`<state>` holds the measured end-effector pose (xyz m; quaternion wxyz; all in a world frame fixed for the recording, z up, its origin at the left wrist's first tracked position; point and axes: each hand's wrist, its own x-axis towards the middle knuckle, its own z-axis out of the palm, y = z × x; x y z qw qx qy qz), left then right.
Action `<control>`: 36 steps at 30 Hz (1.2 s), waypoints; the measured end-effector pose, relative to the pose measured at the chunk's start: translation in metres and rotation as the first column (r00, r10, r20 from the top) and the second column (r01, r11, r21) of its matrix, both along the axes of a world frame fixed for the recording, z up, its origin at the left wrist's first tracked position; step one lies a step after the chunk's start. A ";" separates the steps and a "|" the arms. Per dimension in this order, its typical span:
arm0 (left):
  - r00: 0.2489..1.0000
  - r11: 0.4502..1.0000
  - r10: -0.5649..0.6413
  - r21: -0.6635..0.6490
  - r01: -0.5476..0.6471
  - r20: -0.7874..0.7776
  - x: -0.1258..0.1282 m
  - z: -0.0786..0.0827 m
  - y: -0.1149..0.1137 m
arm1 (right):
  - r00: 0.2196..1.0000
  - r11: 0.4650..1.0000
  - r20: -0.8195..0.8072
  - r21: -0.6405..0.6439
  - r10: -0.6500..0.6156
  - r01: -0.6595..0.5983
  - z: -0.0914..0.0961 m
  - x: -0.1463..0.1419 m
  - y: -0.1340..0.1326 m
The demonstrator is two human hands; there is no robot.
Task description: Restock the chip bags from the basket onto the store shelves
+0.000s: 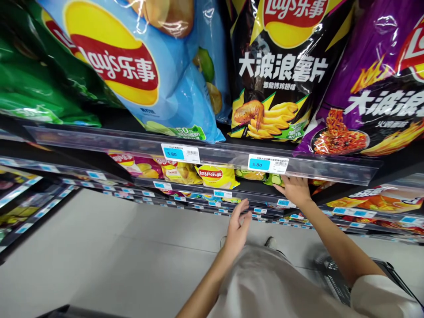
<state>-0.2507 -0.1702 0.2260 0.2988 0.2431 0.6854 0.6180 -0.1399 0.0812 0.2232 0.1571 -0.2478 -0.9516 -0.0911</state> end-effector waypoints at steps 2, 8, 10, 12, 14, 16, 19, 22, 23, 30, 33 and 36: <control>0.953 0.999 -0.042 -0.022 0.037 -0.301 -0.010 0.005 0.019 | 0.998 0.999 -0.068 0.051 0.015 -0.012 -0.003 0.000 0.001; 0.453 0.992 -0.038 -0.087 -0.088 -0.891 -0.043 0.013 0.087 | 0.917 0.950 -0.339 0.293 0.208 -0.107 -0.001 0.006 -0.006; 0.370 0.978 -0.048 -0.120 -0.172 -0.928 -0.052 0.010 0.108 | 0.891 0.942 -0.391 0.320 0.230 -0.103 0.000 0.007 -0.009; 0.356 0.956 -0.088 -0.180 -0.233 -0.930 -0.060 0.005 0.126 | 0.877 0.944 -0.435 0.325 0.202 -0.057 -0.001 0.007 -0.009; 0.379 0.930 -0.172 -0.276 -0.241 -0.909 -0.066 0.001 0.143 | 0.870 0.951 -0.471 0.308 0.145 0.008 -0.004 0.003 -0.006; 0.397 0.907 -0.264 -0.367 -0.208 -0.879 -0.071 -0.002 0.156 | 0.867 0.963 -0.495 0.258 0.061 0.080 -0.008 -0.003 -0.002; 0.384 0.892 -0.331 -0.419 -0.171 -0.862 -0.077 -0.009 0.169 | 0.887 0.983 -0.452 0.097 -0.098 0.158 -0.012 -0.014 0.000; 0.357 0.888 -0.345 -0.425 -0.173 -0.868 -0.079 -0.018 0.172 | 0.920 0.976 -0.328 -0.107 -0.217 0.192 -0.012 -0.020 -0.003; 0.349 0.887 -0.349 -0.427 -0.176 -0.870 -0.079 -0.021 0.171 | 0.925 0.968 -0.297 -0.151 -0.236 0.199 -0.013 -0.021 -0.004; 0.276 0.893 -0.351 -0.409 -0.189 -0.895 -0.081 -0.026 0.168 | 0.926 0.951 -0.264 -0.224 -0.268 0.211 -0.026 -0.029 -0.008; 0.234 0.913 -0.338 -0.378 -0.154 -0.911 -0.085 -0.024 0.165 | 0.914 0.942 -0.275 -0.239 -0.299 0.236 -0.029 -0.033 -0.012; 0.215 0.967 -0.209 -0.235 -0.102 -0.954 -0.094 -0.020 0.163 | 0.898 0.930 -0.286 -0.251 -0.336 0.268 -0.031 -0.037 -0.016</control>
